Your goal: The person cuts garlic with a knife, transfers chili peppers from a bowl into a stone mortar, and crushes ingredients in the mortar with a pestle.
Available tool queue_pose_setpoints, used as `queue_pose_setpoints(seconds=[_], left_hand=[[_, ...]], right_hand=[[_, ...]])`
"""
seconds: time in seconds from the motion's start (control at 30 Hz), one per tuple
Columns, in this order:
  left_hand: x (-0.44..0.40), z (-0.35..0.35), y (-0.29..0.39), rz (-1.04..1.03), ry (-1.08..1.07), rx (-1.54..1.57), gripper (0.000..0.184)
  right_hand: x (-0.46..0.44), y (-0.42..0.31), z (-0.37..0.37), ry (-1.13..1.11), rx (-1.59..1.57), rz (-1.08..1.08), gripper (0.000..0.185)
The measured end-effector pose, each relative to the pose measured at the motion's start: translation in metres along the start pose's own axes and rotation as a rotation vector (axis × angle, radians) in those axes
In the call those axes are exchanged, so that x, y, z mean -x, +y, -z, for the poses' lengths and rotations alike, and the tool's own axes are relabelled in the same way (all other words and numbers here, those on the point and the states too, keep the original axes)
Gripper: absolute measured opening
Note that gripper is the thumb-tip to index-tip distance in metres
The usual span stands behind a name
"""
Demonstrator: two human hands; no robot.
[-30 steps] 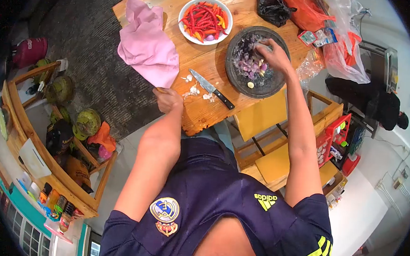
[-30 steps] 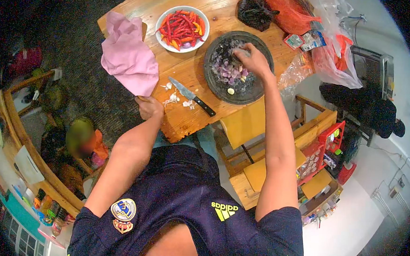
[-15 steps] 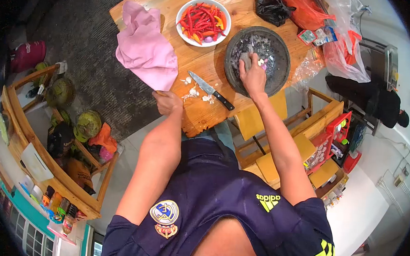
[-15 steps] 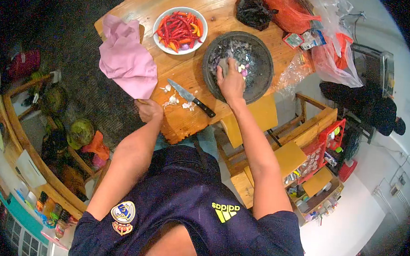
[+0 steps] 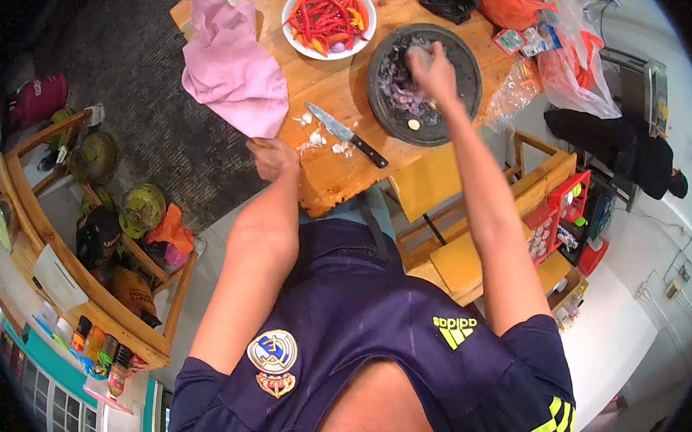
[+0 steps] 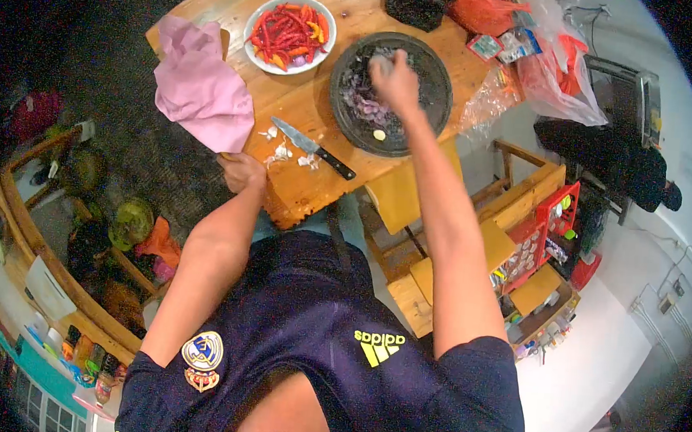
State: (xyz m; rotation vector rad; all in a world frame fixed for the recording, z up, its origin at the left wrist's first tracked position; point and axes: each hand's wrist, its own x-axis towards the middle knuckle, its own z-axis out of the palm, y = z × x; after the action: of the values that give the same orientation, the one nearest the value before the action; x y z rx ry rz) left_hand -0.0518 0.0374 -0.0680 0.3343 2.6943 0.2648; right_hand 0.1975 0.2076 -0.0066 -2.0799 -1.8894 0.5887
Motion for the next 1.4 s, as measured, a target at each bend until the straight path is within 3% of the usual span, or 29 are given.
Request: queue_pose_setpoints(seconds=[0.03, 0.07, 0.13, 0.17, 0.27, 0.3, 0.33, 0.4, 0.47, 0.5, 0.53, 0.6, 0.63, 0.73, 0.8, 0.87, 0.9, 1.0, 1.07, 1.13, 1.17, 1.2, 1.27, 1.37, 1.4], left_hand=[[0.0, 0.0, 0.002, 0.002, 0.005, 0.012, 0.04], [0.003, 0.006, -0.004, -0.01, -0.022, 0.014, 0.04], [-0.001, 0.006, 0.005, -0.009, -0.034, 0.08, 0.04], [-0.004, -0.001, 0.0, -0.016, -0.02, 0.031, 0.039], [-0.001, 0.003, 0.002, 0.024, -0.042, 0.012, 0.041], [0.001, 0.007, 0.003, -0.001, -0.047, 0.016, 0.042], [0.002, 0.006, 0.004, -0.007, -0.041, 0.016, 0.041], [-0.001, 0.005, 0.004, -0.005, -0.008, 0.017, 0.04], [0.002, 0.006, -0.003, 0.009, -0.009, -0.017, 0.04], [-0.001, 0.004, -0.003, 0.014, -0.009, -0.013, 0.04], [-0.003, -0.001, 0.002, 0.019, -0.007, 0.002, 0.04], [-0.002, -0.005, 0.001, 0.027, 0.0, -0.011, 0.04], [-0.004, -0.006, 0.001, 0.026, 0.007, -0.014, 0.04], [0.001, -0.003, 0.001, -0.019, 0.052, 0.002, 0.038], [-0.001, -0.003, -0.006, -0.02, 0.049, 0.004, 0.037], [-0.005, -0.01, 0.009, -0.003, 0.06, 0.043, 0.037], [-0.004, -0.009, 0.008, 0.008, 0.065, 0.047, 0.037], [-0.002, -0.006, -0.004, -0.003, 0.059, 0.015, 0.038], [0.001, -0.004, 0.001, -0.016, 0.059, 0.0, 0.039], [-0.003, -0.008, 0.007, -0.015, 0.085, 0.016, 0.04], [-0.002, -0.008, 0.0, -0.008, 0.095, 0.002, 0.04], [0.0, -0.004, -0.005, 0.008, 0.096, 0.004, 0.041], [0.002, -0.002, 0.004, 0.005, 0.089, 0.036, 0.041], [0.003, 0.0, 0.003, -0.015, 0.074, 0.039, 0.042], [0.0, 0.004, 0.003, -0.018, 0.053, 0.038, 0.042]], right_hand=[[-0.016, -0.004, 0.019, -0.286, -0.337, -0.356, 0.038], [-0.017, 0.01, 0.016, -0.318, -0.331, -0.352, 0.038], [0.02, -0.004, -0.021, 0.102, 0.08, 0.032, 0.04], [0.036, -0.027, -0.022, 0.132, 0.077, 0.042, 0.041], [0.002, 0.0, -0.014, 0.08, 0.118, -0.018, 0.042], [-0.022, -0.007, 0.028, -0.431, -0.291, -0.493, 0.042], [-0.049, 0.034, 0.039, -0.842, -0.762, -0.669, 0.044], [-0.047, 0.021, 0.064, -0.758, -0.54, -0.629, 0.045], [-0.028, 0.055, 0.021, -0.381, -0.219, -0.457, 0.046], [-0.012, 0.068, -0.006, -0.112, -0.232, -0.216, 0.046], [0.018, 0.021, 0.0, 0.059, 0.061, -0.11, 0.046], [0.044, -0.029, -0.002, -0.03, 0.282, -0.144, 0.044], [0.038, -0.02, -0.005, -0.039, 0.282, -0.155, 0.042], [-0.009, 0.019, 0.007, 0.007, 0.11, -0.111, 0.044], [-0.012, 0.019, 0.027, -0.266, -0.37, -0.403, 0.045], [0.017, 0.015, -0.004, 0.051, 0.078, -0.103, 0.044], [0.036, -0.012, -0.006, -0.001, 0.208, -0.175, 0.045], [0.016, 0.003, 0.003, -0.004, 0.074, -0.115, 0.054], [-0.019, 0.022, 0.02, -0.409, -0.295, -0.488, 0.057], [0.004, 0.012, -0.006, -0.199, -0.015, -0.125, 0.053], [0.03, -0.011, -0.019, -0.009, 0.064, -0.112, 0.049], [0.043, -0.029, -0.014, 0.01, 0.165, -0.091, 0.049], [0.026, -0.032, 0.002, -0.064, 0.18, -0.222, 0.049], [-0.032, 0.03, 0.004, -0.129, -0.178, -0.153, 0.047], [-0.02, 0.022, -0.002, -0.082, -0.091, -0.149, 0.046]])
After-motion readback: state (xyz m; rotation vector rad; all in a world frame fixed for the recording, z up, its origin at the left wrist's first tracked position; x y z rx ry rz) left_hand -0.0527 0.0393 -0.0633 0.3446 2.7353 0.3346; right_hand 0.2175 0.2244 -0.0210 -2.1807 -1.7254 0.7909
